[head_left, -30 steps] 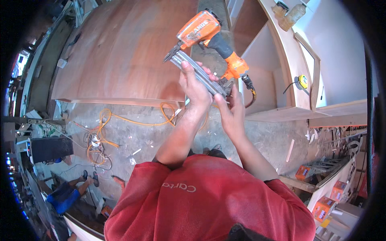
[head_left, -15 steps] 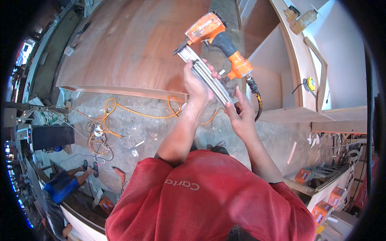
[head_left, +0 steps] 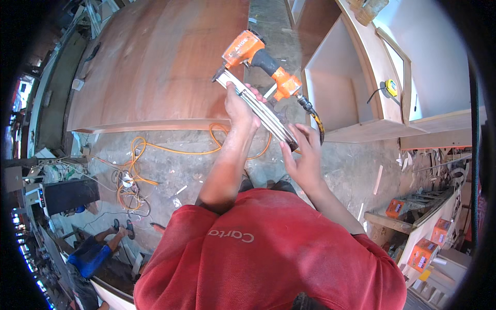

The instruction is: The person secures a large plywood panel to a wooden frame by first using a pneumatic nail gun and then driving screws into the surface using a power drill.

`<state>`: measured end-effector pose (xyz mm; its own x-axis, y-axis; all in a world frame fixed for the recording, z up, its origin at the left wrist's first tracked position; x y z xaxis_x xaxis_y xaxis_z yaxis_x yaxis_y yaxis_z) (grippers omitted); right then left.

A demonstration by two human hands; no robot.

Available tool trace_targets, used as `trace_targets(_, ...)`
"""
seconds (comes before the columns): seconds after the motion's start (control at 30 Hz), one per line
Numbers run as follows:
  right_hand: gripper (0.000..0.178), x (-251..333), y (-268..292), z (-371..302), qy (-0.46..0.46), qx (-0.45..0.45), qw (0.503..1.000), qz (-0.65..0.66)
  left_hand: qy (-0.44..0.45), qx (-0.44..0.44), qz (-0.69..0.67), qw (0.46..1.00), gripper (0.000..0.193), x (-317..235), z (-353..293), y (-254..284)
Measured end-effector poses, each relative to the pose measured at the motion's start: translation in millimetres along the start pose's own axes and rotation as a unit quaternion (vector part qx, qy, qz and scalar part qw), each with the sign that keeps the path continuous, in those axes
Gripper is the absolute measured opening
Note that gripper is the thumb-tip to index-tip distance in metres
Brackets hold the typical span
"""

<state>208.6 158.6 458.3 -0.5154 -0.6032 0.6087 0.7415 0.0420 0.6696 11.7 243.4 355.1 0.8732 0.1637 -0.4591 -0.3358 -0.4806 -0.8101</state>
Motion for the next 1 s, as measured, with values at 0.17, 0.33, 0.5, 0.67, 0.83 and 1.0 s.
trace_targets(0.17,0.041,34,8,-1,0.240,-0.013,0.969,0.050,0.058,-0.062,-0.028,0.996,0.049,28,-4,20)
trace_targets(0.33,0.047,16,-20,24,0.263,-0.006,0.960,0.101,0.083,-0.098,-0.085,0.988,0.056,62,-18,41)
trace_targets(0.5,0.055,29,-54,40,0.318,0.040,0.932,0.172,0.069,-0.176,-0.087,0.978,0.058,62,-22,85)
trace_targets(0.67,0.056,59,-64,30,0.399,0.079,0.873,0.270,-0.090,-0.223,-0.192,0.951,0.054,11,-34,147)
trace_targets(0.83,0.058,118,-139,27,0.437,0.142,0.835,0.303,-0.122,-0.293,-0.174,0.932,0.060,-43,-70,187)
trace_targets(1.0,0.032,181,-195,76,0.344,0.160,0.881,0.281,-0.148,-0.269,-0.245,0.919,0.059,-158,-114,248)
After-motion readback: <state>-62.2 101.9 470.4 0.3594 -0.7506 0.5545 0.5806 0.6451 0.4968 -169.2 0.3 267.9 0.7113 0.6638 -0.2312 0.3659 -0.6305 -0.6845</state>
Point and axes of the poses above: each hand's wrist, its own z-axis towards the middle knuckle, its own y-axis out of the back of the hand, x = y × z, the point moved 8 cm from there along z, towards the middle knuckle, and after that the axes turned 6 degrees about x, right-handed, at the moved point
